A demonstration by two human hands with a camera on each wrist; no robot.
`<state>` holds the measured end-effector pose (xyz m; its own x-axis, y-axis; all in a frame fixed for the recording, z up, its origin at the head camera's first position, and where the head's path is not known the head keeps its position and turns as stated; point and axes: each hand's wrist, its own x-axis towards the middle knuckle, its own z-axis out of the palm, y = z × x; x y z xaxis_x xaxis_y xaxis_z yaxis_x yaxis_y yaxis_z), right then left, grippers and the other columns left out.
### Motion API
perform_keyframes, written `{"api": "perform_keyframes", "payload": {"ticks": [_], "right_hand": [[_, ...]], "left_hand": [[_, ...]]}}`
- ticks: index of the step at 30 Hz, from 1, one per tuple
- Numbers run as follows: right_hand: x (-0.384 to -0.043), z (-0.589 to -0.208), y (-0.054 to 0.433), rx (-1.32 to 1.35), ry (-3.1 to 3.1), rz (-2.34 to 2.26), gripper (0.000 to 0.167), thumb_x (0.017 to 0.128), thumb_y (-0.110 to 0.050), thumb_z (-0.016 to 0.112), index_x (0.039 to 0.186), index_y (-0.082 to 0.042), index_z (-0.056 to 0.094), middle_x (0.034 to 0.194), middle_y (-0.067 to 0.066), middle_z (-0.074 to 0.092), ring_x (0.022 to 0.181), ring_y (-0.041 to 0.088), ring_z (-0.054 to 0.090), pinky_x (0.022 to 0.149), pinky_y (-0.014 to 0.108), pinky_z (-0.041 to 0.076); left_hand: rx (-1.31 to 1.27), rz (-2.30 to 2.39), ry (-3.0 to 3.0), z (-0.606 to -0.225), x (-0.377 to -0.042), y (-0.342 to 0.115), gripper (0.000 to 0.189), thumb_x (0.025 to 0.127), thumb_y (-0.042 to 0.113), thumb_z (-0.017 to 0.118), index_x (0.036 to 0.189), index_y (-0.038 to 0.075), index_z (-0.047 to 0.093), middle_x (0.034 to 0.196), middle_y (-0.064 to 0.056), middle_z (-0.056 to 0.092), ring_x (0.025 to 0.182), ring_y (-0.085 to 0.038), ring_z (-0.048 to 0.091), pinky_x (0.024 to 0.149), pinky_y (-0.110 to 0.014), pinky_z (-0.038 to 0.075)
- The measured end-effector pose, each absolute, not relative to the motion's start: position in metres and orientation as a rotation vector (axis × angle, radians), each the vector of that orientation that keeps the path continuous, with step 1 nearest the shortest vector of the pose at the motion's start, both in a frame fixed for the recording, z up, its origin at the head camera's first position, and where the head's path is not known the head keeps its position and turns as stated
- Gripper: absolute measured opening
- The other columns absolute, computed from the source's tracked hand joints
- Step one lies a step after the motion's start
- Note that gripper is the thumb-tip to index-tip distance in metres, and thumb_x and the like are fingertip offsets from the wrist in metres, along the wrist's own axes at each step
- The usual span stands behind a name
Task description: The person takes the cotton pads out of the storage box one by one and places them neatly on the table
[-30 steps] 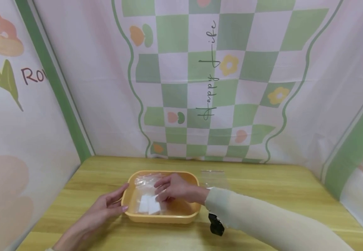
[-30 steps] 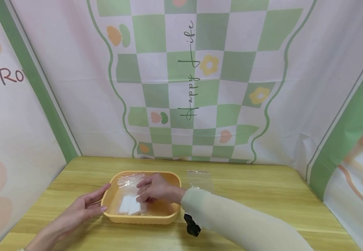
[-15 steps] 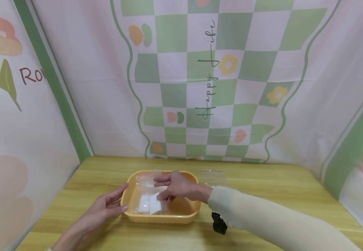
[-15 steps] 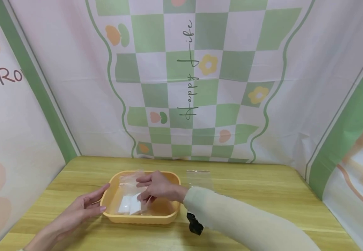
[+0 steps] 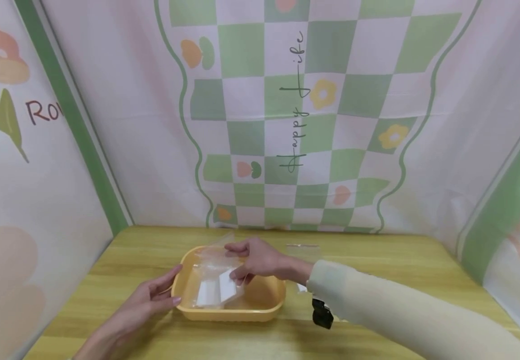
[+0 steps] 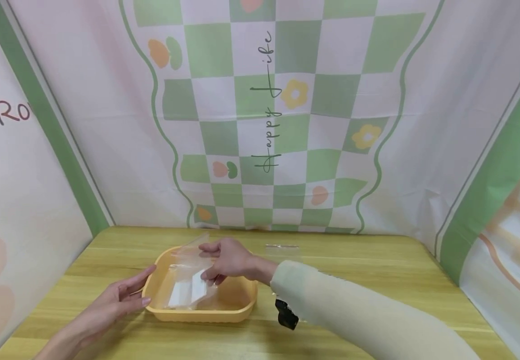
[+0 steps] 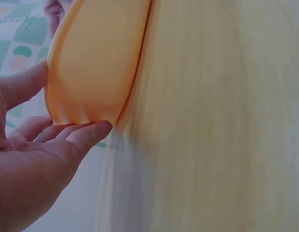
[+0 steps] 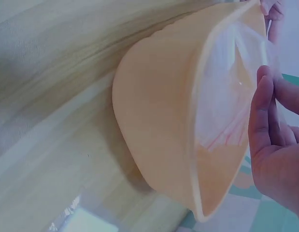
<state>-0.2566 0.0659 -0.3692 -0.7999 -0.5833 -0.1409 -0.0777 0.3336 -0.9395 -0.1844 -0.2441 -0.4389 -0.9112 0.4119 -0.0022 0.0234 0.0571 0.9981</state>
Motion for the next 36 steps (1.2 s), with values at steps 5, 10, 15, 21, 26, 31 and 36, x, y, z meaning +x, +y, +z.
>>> {"api": "perform_keyframes", "payload": {"ticks": [5, 10, 15, 21, 26, 31, 36], "right_hand": [[-0.259, -0.361, 0.072, -0.606, 2.137, -1.495, 0.077, 0.083, 0.011, 0.082, 0.152, 0.006, 0.048, 0.149, 0.023, 0.056, 0.067, 0.023, 0.075, 0.065, 0.035, 0.066], [-0.259, -0.349, 0.083, -0.635, 2.161, -1.461, 0.077, 0.086, 0.009, 0.082, 0.154, 0.007, 0.046, 0.151, 0.024, 0.054, 0.069, 0.022, 0.076, 0.065, 0.035, 0.066], [-0.257, -0.337, 0.095, -0.646, 2.191, -1.43, 0.076, 0.087, 0.006, 0.082, 0.155, 0.004, 0.047, 0.151, 0.021, 0.056, 0.071, 0.023, 0.076, 0.066, 0.036, 0.066], [-0.251, -0.328, 0.113, -0.639, 2.21, -1.419, 0.078, 0.086, 0.004, 0.083, 0.156, 0.001, 0.047, 0.153, 0.019, 0.054, 0.071, 0.024, 0.075, 0.068, 0.039, 0.066], [-0.244, -0.318, 0.132, -0.624, 2.21, -1.442, 0.079, 0.086, 0.004, 0.083, 0.157, -0.001, 0.047, 0.155, 0.02, 0.052, 0.071, 0.026, 0.075, 0.066, 0.036, 0.066], [-0.235, -0.313, 0.155, -0.603, 2.197, -1.467, 0.081, 0.088, 0.002, 0.082, 0.158, -0.002, 0.044, 0.157, 0.02, 0.049, 0.072, 0.025, 0.074, 0.065, 0.034, 0.065], [-0.224, -0.317, 0.18, -0.598, 2.132, -1.53, 0.085, 0.089, 0.001, 0.081, 0.161, 0.002, 0.036, 0.161, 0.021, 0.043, 0.074, 0.025, 0.074, 0.065, 0.032, 0.064]], "left_hand": [[0.437, 1.927, 2.054, -0.439, -0.184, -0.244, 0.085, 0.099, 0.006, 0.071, 0.164, -0.003, 0.017, 0.167, -0.028, 0.012, 0.149, -0.052, 0.028, 0.11, -0.028, 0.045], [0.422, 1.932, 2.049, -0.439, -0.184, -0.244, 0.086, 0.098, 0.006, 0.071, 0.164, -0.003, 0.017, 0.168, -0.027, 0.012, 0.149, -0.051, 0.028, 0.11, -0.027, 0.045], [0.414, 1.936, 2.05, -0.439, -0.184, -0.244, 0.086, 0.098, 0.006, 0.071, 0.164, -0.003, 0.017, 0.168, -0.027, 0.012, 0.149, -0.051, 0.028, 0.109, -0.026, 0.045], [0.414, 1.926, 2.045, -0.439, -0.184, -0.244, 0.085, 0.099, 0.006, 0.07, 0.164, -0.003, 0.016, 0.168, -0.028, 0.011, 0.149, -0.052, 0.028, 0.109, -0.027, 0.046], [0.407, 1.926, 2.039, -0.439, -0.184, -0.243, 0.084, 0.1, 0.005, 0.069, 0.164, -0.003, 0.016, 0.168, -0.028, 0.01, 0.149, -0.051, 0.026, 0.109, -0.027, 0.046], [0.4, 1.934, 2.034, -0.438, -0.184, -0.242, 0.083, 0.1, 0.004, 0.068, 0.164, -0.003, 0.017, 0.168, -0.027, 0.011, 0.149, -0.051, 0.027, 0.109, -0.027, 0.047], [0.385, 1.934, 2.026, -0.439, -0.184, -0.242, 0.084, 0.1, 0.005, 0.069, 0.165, -0.002, 0.016, 0.168, -0.027, 0.01, 0.149, -0.05, 0.028, 0.109, -0.028, 0.047]]}}
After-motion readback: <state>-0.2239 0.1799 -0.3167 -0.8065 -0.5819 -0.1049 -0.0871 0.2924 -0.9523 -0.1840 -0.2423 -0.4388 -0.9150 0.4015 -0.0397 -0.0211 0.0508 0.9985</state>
